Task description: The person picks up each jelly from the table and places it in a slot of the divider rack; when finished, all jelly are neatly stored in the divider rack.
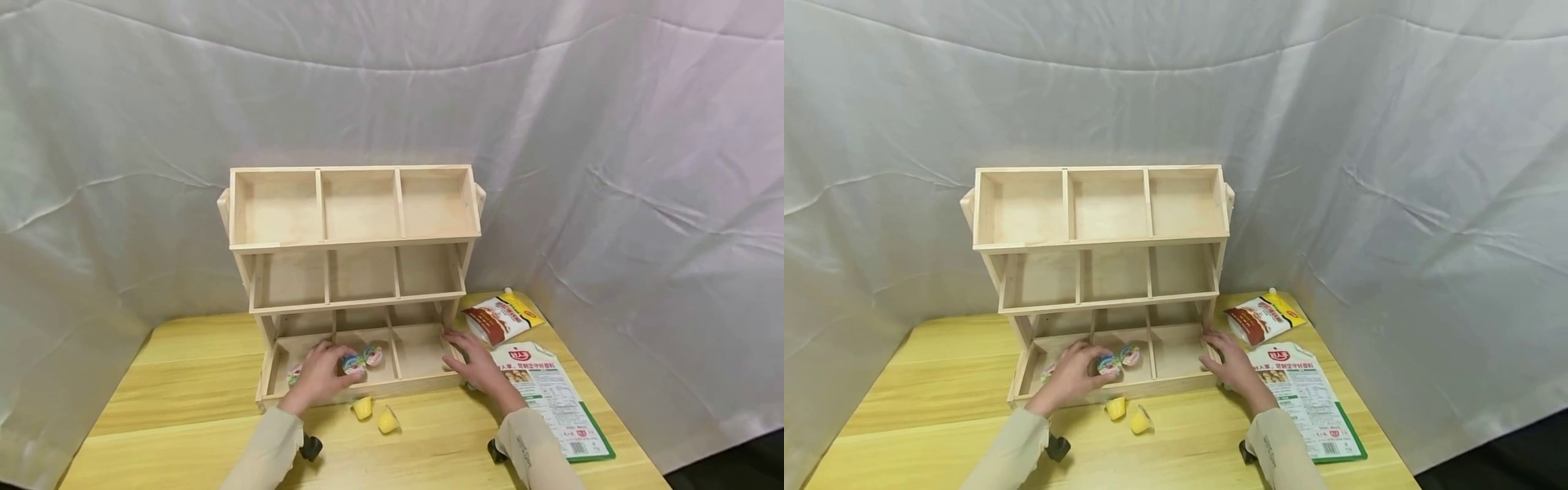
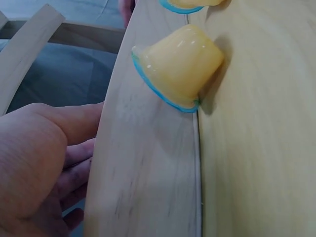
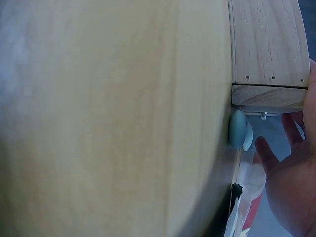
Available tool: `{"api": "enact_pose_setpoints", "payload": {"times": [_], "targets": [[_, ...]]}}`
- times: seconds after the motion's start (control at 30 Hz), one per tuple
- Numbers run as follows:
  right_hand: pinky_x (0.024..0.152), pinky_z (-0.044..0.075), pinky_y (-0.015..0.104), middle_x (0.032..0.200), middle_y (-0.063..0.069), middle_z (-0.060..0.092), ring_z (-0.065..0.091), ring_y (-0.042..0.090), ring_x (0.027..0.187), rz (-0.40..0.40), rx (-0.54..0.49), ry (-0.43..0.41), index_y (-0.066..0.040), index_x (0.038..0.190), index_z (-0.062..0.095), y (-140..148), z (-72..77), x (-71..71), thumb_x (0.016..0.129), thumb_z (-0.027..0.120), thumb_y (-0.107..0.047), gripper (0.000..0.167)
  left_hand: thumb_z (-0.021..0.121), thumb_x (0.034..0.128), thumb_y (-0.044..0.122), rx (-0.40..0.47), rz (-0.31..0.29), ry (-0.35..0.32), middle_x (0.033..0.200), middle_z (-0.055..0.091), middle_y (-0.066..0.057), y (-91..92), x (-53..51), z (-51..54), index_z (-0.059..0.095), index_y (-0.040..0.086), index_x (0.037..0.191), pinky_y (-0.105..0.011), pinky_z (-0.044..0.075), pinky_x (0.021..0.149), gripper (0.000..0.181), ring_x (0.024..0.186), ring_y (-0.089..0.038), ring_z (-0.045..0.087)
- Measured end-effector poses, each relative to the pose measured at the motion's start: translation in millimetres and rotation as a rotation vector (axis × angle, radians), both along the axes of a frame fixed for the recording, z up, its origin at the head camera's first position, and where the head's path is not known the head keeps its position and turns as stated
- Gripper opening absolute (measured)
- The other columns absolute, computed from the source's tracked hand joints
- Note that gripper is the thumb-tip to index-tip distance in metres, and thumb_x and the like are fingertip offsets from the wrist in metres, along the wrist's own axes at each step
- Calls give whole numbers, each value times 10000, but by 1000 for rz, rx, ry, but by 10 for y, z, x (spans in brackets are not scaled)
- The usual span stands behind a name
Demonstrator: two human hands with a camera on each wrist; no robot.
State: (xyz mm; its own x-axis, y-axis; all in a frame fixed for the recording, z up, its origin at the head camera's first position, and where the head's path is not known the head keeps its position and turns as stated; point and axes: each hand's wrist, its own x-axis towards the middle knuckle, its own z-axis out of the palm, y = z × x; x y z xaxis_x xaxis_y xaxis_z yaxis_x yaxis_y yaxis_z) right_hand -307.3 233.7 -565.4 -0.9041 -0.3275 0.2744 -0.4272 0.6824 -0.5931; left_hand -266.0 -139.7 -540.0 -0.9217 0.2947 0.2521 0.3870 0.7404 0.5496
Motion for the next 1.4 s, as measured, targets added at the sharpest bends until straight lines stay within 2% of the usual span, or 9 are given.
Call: {"api": "enact_pose_setpoints", "payload": {"times": [0.13,0.37,0.77,0.97,1.17,1.4], "targets": [[1163,398,621,1535,164,518,470,404,1424,0,14,-15,-67,1449,593,-5,-16,36,980,725,-277,530,893,817,313,-26,-23,-14,1116,741,-42,-7,-5,-15,752,116,1153,-619,393,1086,414,1126,-297,587],[1176,381,622,1534,164,517,459,409,1433,2,18,-10,-72,1445,597,-30,2,29,971,733,-260,527,888,827,315,-17,-19,-43,1150,720,-60,-33,-29,-19,755,135,1161,-635,365,1118,402,1179,-319,564],[1176,386,616,1525,160,526,465,406,1427,18,14,-7,-64,1437,602,-22,-11,-2,972,732,-275,528,884,828,334,-54,-42,-16,1165,737,-34,-46,-73,-46,755,177,1136,-655,331,1152,369,1229,-344,547],[1178,385,614,1525,160,526,466,403,1427,16,18,2,-70,1439,602,-10,-14,-9,972,732,-280,529,893,810,372,-82,-46,-17,1166,750,-19,-39,-96,-10,757,200,1117,-647,334,1161,378,1248,-346,549],[1180,380,618,1535,157,517,458,405,1433,10,22,-6,-81,1451,594,-1,-10,-19,976,728,-292,536,892,814,355,-100,-67,-33,1194,740,-59,-53,-94,46,763,166,1136,-661,327,1169,395,1282,-398,542],[1174,384,624,1538,162,515,460,409,1432,2,21,1,-87,1452,595,5,26,-21,973,732,-281,534,897,811,332,-97,-98,11,1194,745,-67,-59,-110,72,770,161,1125,-681,352,1147,380,1261,-410,566]]}}
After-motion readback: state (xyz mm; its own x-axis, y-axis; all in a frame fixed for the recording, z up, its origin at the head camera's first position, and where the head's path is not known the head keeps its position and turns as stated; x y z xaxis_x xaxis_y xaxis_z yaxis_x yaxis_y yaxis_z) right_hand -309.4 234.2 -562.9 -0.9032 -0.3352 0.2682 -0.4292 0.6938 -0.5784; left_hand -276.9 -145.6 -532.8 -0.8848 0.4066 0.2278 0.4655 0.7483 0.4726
